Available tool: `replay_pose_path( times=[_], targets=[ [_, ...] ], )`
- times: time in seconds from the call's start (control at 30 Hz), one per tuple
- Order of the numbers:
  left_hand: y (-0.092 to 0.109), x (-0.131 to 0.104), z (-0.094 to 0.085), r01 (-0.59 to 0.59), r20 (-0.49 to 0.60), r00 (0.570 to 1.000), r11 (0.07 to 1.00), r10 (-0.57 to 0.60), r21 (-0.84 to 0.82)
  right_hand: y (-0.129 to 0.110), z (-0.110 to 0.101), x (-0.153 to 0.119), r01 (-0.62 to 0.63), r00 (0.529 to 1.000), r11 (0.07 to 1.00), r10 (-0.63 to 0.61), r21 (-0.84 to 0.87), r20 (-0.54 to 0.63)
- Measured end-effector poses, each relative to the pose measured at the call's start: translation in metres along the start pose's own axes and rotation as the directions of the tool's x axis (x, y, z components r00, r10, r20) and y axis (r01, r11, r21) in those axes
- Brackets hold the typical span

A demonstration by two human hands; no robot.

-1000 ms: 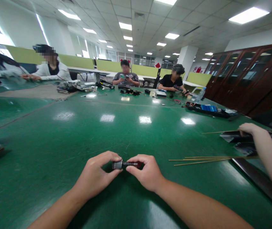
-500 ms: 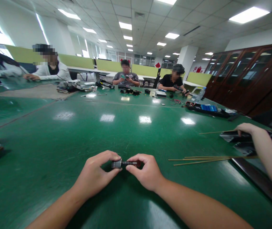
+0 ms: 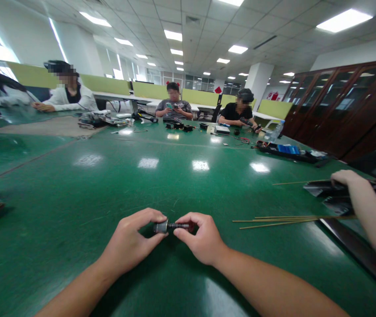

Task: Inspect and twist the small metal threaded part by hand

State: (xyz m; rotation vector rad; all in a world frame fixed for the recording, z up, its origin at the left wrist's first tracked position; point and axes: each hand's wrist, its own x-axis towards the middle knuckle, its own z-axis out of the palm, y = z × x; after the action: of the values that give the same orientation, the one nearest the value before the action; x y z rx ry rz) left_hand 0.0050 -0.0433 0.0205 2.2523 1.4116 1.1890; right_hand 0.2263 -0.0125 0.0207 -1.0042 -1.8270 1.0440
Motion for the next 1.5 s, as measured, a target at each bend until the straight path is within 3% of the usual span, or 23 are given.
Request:
replay_pose_path(
  times=[1.5],
  targets=[
    [0.0016, 0.0018, -0.0031, -0.04, -0.02, 0.999, 0.999, 0.04, 0.002, -0.0005, 0.0002, 0.0006, 0.004, 1.0, 1.0, -0.004, 0.029, -0.005]
  ],
)
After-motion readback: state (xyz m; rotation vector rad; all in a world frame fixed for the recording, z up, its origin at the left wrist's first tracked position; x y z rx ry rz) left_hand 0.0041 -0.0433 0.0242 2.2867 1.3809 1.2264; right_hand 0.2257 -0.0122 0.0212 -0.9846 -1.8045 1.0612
